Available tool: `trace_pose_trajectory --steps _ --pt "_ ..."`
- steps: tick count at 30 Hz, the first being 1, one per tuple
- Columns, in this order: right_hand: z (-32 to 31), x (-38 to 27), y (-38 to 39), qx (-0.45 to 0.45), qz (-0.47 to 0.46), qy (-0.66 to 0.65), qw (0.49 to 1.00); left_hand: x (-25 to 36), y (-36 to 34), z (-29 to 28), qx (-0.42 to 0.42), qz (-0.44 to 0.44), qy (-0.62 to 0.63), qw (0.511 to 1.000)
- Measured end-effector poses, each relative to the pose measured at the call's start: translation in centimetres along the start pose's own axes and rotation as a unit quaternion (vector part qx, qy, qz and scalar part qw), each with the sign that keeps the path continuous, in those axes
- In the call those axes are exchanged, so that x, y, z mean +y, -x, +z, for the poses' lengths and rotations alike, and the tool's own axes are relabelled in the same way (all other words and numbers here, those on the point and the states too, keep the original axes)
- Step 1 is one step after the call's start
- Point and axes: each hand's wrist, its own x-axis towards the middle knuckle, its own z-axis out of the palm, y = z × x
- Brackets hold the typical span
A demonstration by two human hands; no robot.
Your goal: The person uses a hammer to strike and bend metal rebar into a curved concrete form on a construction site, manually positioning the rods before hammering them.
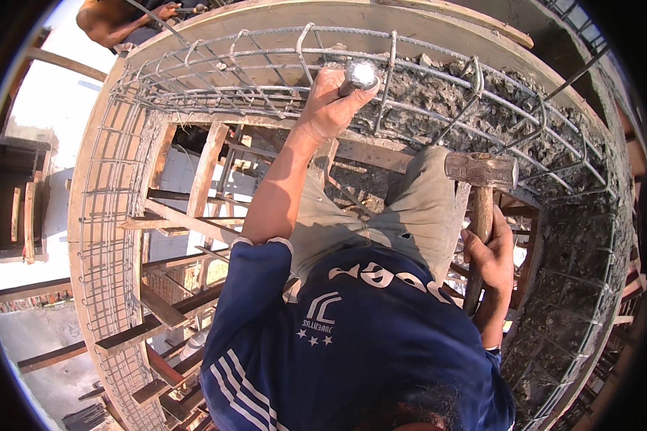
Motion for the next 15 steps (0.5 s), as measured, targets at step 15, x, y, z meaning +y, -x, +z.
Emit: trace_pose_trajectory --steps 15 --pt "-5.4 -8.7 4.4 0.166 -0.421 -0.07 0.889 1.4 5.0 10.1 -0.165 0.086 -0.134 0.973"
